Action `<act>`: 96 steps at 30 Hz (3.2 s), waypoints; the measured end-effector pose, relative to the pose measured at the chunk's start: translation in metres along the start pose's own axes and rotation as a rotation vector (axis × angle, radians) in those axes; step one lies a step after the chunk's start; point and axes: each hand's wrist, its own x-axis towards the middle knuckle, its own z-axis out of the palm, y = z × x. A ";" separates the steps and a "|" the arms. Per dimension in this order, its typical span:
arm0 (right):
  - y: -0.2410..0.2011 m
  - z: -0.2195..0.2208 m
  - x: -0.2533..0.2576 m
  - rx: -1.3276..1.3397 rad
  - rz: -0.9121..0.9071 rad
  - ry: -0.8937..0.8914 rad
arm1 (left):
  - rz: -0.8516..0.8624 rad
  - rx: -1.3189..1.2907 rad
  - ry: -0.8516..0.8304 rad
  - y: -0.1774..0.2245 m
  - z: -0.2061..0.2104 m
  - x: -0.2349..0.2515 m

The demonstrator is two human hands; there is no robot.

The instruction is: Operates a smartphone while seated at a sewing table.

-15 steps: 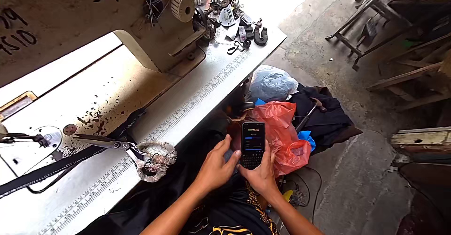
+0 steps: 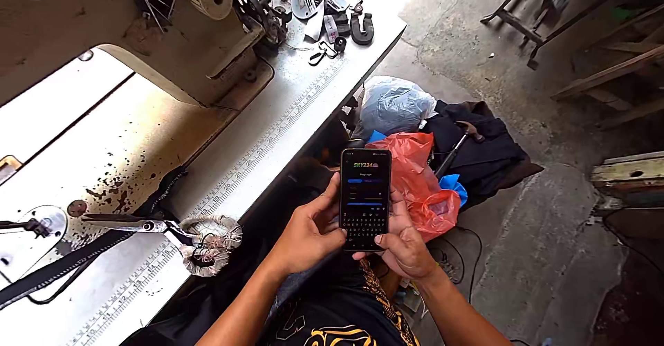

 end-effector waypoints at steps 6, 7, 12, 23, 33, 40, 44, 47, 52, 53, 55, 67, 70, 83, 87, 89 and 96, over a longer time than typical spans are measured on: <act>-0.002 0.010 0.003 -0.092 0.008 0.099 | 0.002 0.009 0.022 0.001 0.003 -0.001; -0.002 0.011 0.004 -0.116 0.008 0.114 | 0.002 0.013 0.023 0.001 0.003 0.000; -0.002 0.007 0.003 -0.089 -0.033 0.026 | 0.012 0.034 0.055 0.002 0.005 0.001; -0.002 0.013 0.006 -0.110 -0.035 0.034 | 0.028 0.024 0.044 0.005 0.000 -0.002; -0.002 0.014 0.005 -0.086 -0.023 0.041 | 0.022 -0.002 0.025 0.004 -0.001 -0.002; -0.002 0.015 0.005 -0.115 -0.020 0.067 | 0.043 0.026 0.115 0.002 0.007 -0.002; -0.001 0.012 0.004 -0.072 -0.024 0.024 | 0.058 0.064 0.170 0.000 0.009 -0.001; -0.002 0.012 0.004 -0.052 -0.014 0.033 | 0.075 0.051 0.151 0.000 0.008 -0.002; 0.000 0.012 0.003 -0.057 -0.023 -0.002 | 0.136 0.018 0.279 0.000 0.011 0.000; 0.000 0.012 0.003 -0.056 -0.020 -0.004 | 0.142 0.018 0.348 0.000 0.013 0.001; 0.001 0.013 0.003 -0.063 -0.021 -0.021 | 0.126 0.034 0.476 0.002 0.017 0.003; 0.001 0.013 0.005 -0.052 -0.010 -0.016 | 0.090 -0.010 0.531 0.002 0.018 0.005; -0.002 0.011 0.005 0.020 0.000 -0.029 | 0.044 -0.023 0.405 0.003 0.007 0.002; -0.007 0.016 0.010 -0.071 0.003 0.113 | 0.099 -0.031 0.177 -0.001 0.002 -0.002; -0.004 0.020 0.010 -0.233 -0.055 0.181 | 0.088 -0.045 0.182 -0.001 0.005 -0.002; -0.003 0.026 0.012 -0.284 -0.072 0.238 | 0.093 -0.048 0.177 -0.001 0.006 -0.002; -0.002 0.034 0.017 -0.290 -0.083 0.292 | 0.102 -0.053 0.198 -0.001 0.006 -0.003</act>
